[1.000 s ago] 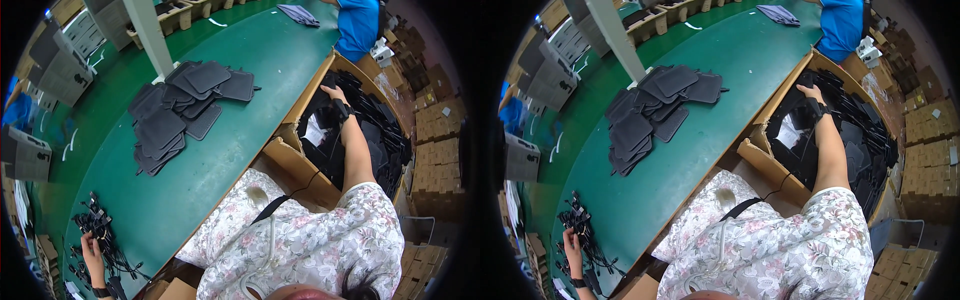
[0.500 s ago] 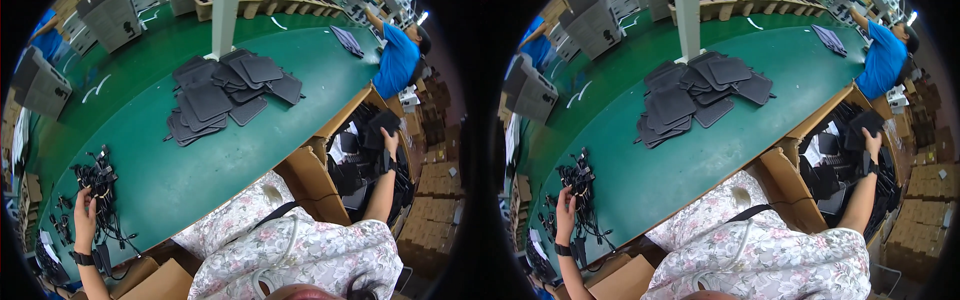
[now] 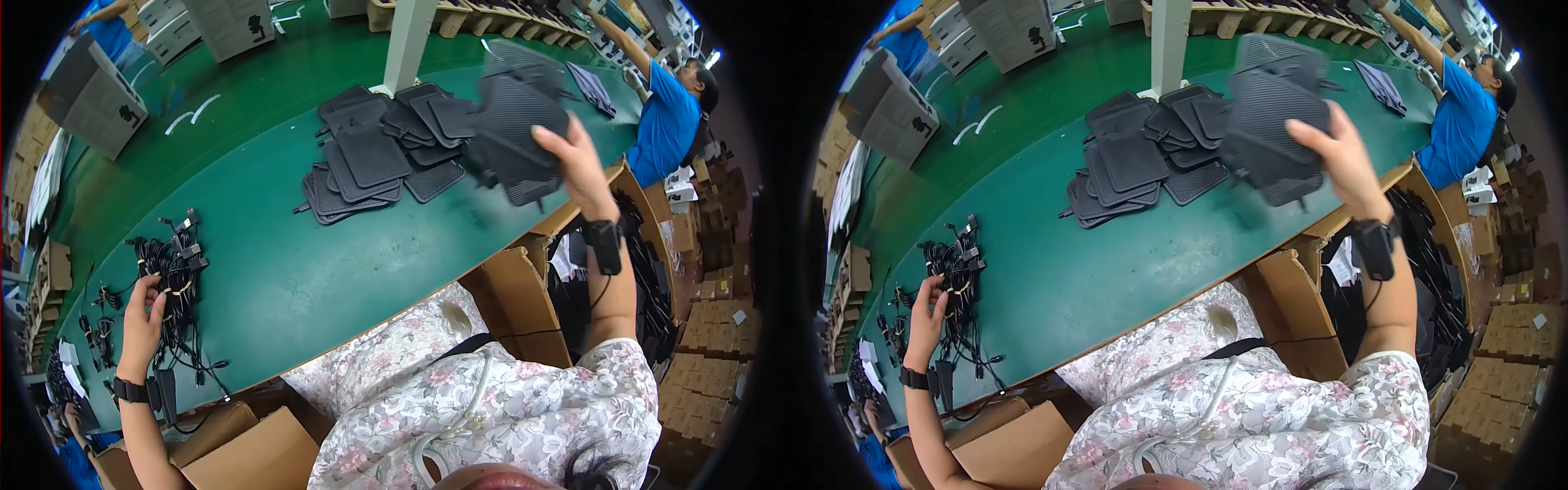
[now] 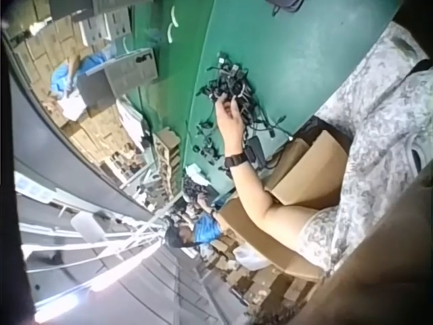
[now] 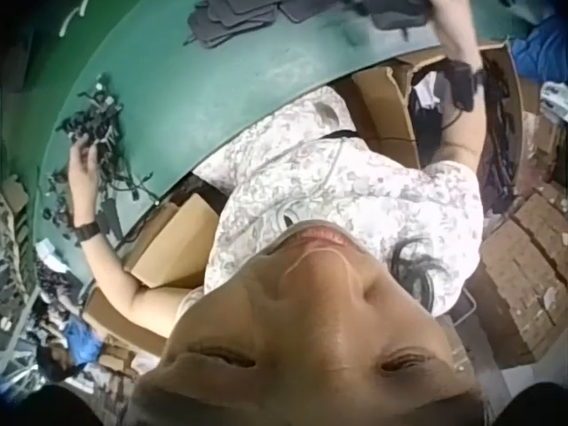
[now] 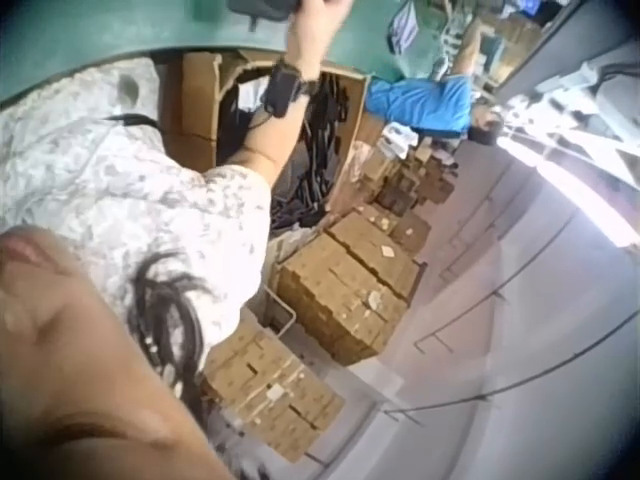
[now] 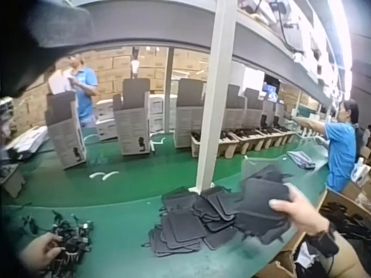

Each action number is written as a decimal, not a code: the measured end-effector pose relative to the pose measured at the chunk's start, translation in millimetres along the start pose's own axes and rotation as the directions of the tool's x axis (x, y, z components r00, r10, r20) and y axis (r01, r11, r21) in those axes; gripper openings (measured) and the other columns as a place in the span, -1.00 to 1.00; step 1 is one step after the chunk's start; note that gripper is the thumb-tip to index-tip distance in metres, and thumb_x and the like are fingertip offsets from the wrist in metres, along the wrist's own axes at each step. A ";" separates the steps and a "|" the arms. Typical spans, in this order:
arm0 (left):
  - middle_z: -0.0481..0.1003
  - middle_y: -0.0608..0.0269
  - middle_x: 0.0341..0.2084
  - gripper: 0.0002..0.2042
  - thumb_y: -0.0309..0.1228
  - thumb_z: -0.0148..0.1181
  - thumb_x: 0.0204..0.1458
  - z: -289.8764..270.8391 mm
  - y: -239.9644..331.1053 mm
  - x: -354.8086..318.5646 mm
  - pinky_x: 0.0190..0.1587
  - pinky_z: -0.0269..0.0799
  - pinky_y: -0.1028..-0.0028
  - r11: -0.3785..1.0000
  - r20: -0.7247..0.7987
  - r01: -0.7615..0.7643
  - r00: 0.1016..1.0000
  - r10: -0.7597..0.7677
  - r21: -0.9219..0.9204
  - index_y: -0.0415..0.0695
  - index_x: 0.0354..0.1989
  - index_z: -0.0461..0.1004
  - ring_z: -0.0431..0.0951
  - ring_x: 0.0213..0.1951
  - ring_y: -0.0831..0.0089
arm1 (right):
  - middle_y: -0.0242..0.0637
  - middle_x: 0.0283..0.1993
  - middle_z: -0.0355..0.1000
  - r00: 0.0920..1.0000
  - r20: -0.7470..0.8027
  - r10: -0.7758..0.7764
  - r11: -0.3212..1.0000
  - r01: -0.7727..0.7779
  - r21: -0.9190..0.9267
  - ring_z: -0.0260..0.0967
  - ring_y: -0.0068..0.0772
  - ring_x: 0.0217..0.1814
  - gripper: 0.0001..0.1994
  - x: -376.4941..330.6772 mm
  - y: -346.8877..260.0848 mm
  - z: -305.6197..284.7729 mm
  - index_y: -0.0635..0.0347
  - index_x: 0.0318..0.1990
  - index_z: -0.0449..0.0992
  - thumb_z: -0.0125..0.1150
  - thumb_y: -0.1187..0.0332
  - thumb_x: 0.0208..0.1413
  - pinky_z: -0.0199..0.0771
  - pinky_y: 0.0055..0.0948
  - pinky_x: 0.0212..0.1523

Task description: The person picks up black pads from a box and places them on the table, then takes a bundled cable and places it into a cardboard tray along with a pad. This process is repeated, occasionally reaching into the box for more pads.

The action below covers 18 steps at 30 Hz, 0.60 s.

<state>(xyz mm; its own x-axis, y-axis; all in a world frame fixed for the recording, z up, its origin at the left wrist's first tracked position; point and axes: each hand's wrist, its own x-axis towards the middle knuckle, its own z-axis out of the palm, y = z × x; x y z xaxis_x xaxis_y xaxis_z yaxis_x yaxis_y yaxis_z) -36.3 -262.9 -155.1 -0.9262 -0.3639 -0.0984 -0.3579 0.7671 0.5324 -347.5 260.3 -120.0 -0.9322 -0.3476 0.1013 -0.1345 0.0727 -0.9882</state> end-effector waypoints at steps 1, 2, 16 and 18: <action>0.26 0.36 -0.47 -0.73 -0.56 -0.01 0.09 -0.2 0.5 1.2 -0.32 0.27 0.64 1.000 0.006 -0.011 1.000 0.011 -0.010 -0.17 -0.02 0.27 0.25 -0.41 0.59 | -0.23 0.00 0.35 0.999 0.032 0.041 0.997 -0.043 0.063 0.32 -0.44 -0.01 -0.55 4.7 5.0 19.1 0.34 0.06 0.24 0.19 0.39 0.03 0.31 -0.45 0.04; 0.26 0.36 -0.47 -0.73 -0.56 -0.01 0.09 -0.6 3.1 2.0 -0.32 0.27 0.64 1.000 0.002 -0.009 1.000 0.009 -0.010 -0.17 -0.02 0.27 0.25 -0.41 0.59 | -0.23 0.01 0.35 0.995 0.068 0.079 0.988 -0.087 0.126 0.32 -0.45 0.00 -0.57 9.0 11.3 34.0 0.34 0.06 0.25 0.17 0.38 0.05 0.31 -0.46 0.04; 0.27 0.35 -0.49 -0.76 -0.55 0.02 0.07 -2.7 11.2 4.1 -0.33 0.28 0.61 1.000 0.014 -0.013 1.000 0.013 -0.024 -0.18 -0.06 0.28 0.26 -0.42 0.58 | -0.29 -0.09 0.36 0.923 0.013 0.386 0.858 -0.364 0.363 0.36 -0.44 -0.09 -0.70 39.6 46.5 93.3 0.26 -0.05 0.32 0.09 0.28 0.14 0.46 -0.40 -0.12; 0.27 0.35 -0.49 -0.76 -0.55 0.02 0.07 -2.1 10.2 4.1 -0.34 0.28 0.62 1.000 0.012 -0.015 1.000 0.016 -0.021 -0.18 -0.07 0.28 0.25 -0.43 0.58 | -0.30 -0.13 0.37 0.913 0.009 0.407 0.868 -0.390 0.309 0.36 -0.46 -0.11 -0.71 39.3 45.4 88.4 0.27 -0.08 0.33 0.09 0.27 0.14 0.47 -0.41 -0.14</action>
<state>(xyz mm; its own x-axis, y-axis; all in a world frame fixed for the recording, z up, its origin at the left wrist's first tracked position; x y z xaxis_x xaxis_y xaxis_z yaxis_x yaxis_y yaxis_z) -43.5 -257.6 -148.2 -0.9331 -0.3454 -0.1004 -0.3411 0.7613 0.5514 -360.5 167.4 -171.0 -0.9032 -0.2958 -0.3109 0.3504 -0.0901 -0.9323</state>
